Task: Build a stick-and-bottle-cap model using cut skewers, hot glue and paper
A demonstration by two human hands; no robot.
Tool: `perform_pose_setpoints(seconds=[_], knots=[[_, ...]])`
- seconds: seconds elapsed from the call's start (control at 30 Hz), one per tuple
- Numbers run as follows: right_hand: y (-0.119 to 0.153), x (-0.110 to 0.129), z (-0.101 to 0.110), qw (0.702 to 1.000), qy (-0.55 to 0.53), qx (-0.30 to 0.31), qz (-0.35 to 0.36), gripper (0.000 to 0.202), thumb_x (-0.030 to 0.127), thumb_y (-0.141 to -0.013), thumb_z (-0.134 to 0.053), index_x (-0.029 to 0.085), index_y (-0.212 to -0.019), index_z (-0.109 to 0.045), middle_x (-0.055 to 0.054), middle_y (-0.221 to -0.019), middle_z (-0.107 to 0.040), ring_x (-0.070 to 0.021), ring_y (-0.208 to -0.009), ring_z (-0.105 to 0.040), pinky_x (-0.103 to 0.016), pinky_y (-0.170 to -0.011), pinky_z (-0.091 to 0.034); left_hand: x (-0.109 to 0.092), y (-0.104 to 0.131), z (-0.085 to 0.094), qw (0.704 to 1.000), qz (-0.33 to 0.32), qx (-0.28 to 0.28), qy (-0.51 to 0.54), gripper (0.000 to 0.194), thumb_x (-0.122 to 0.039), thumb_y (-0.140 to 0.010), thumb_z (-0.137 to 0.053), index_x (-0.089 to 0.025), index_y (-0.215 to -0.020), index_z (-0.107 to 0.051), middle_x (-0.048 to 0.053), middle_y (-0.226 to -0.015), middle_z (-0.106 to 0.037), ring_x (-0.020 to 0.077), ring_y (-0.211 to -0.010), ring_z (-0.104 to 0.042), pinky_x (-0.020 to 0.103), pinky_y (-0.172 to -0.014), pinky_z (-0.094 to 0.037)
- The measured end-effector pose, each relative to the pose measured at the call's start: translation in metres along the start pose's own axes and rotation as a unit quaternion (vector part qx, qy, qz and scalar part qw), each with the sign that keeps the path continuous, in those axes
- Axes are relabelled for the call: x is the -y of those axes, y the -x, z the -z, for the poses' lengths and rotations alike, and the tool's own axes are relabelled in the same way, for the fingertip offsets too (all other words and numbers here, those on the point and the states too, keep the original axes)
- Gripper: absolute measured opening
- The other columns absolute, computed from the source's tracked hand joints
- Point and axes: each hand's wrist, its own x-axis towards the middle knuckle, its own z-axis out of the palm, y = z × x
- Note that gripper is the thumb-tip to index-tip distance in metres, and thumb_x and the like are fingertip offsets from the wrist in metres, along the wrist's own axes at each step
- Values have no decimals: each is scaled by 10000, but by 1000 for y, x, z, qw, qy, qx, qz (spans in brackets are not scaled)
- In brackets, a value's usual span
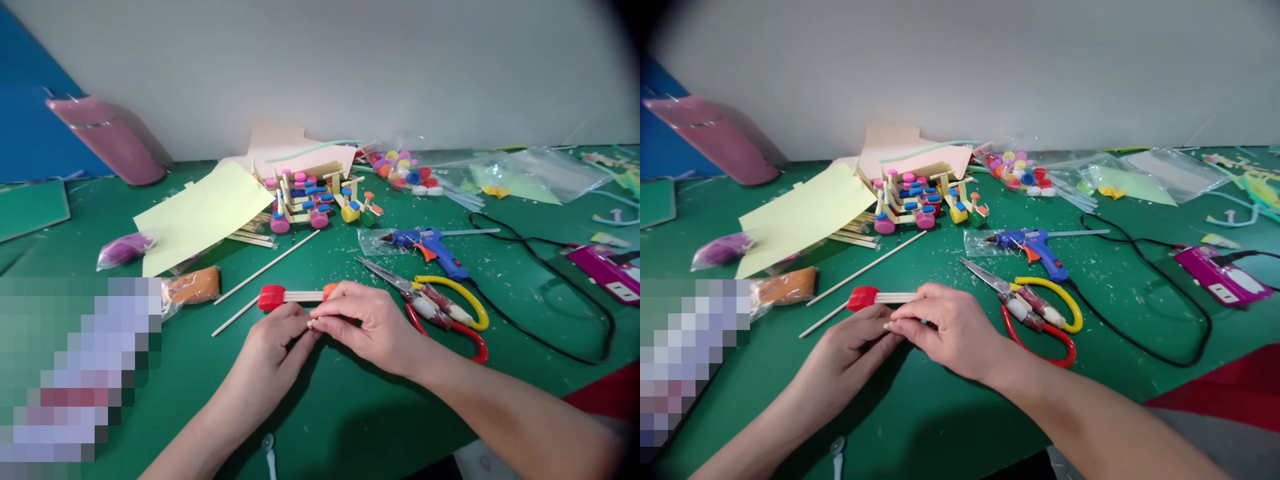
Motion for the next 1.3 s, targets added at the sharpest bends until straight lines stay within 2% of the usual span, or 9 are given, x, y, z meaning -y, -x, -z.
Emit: perform_pose_setpoints(seconds=[0.2, 0.37, 0.67, 0.83, 1.1, 1.3], knots=[[-1, 0, 3, 1000, 4, 23, 19, 166, 189, -842, -542, 181, -937, -678, -42, -858, -657, -144, -822, -598, -254, -741, -480, -1, -2, 5, 999, -8, 29, 29, 244, -239, -858, -435, -168, -686, -593, 23, -766, -563, 145, -743, -540, 247, -681, -435], [-2, 0, 4, 999, -4, 29, 33, 180, 179, -848, -531, 203, -959, -670, -34, -899, -664, -143, -842, -595, -252, -747, -482, -2, -3, 6, 999, -5, 28, 29, 224, -251, -848, -452, -171, -713, -612, 21, -748, -588, 149, -720, -559, 249, -653, -445], [-2, 1, 3, 999, 24, 28, 10, 194, 221, -847, -533, 154, -977, -661, -60, -886, -659, -149, -824, -604, -252, -736, -478, 0, -3, 4, 999, -17, 30, 2, 228, -240, -846, -451, -170, -727, -633, 33, -758, -594, 152, -713, -554, 247, -638, -440], [-1, 2, 3, 999, 11, 32, 19, 153, 199, -846, -534, 156, -916, -663, -48, -863, -655, -143, -828, -590, -243, -743, -467, 0, -3, 3, 999, -4, 34, -6, 254, -251, -853, -436, -168, -728, -641, 38, -764, -583, 153, -700, -540, 253, -628, -433], [-1, 1, 2, 999, 2, 42, 4, 154, 216, -857, -516, 189, -923, -652, -44, -849, -629, -148, -799, -582, -251, -712, -471, -1, 0, 0, 1000, 11, -12, 7, 266, -237, -836, -452, -154, -632, -601, 9, -636, -516, 127, -588, -494, 227, -544, -397], [1, -2, 0, 999, -15, 42, 5, 150, 160, -829, -549, 188, -928, -658, -41, -860, -614, -142, -814, -568, -250, -751, -457, 0, -1, -4, 1000, 0, -17, 20, 275, -226, -840, -447, -144, -631, -607, 12, -618, -525, 119, -575, -494, 215, -542, -385]])
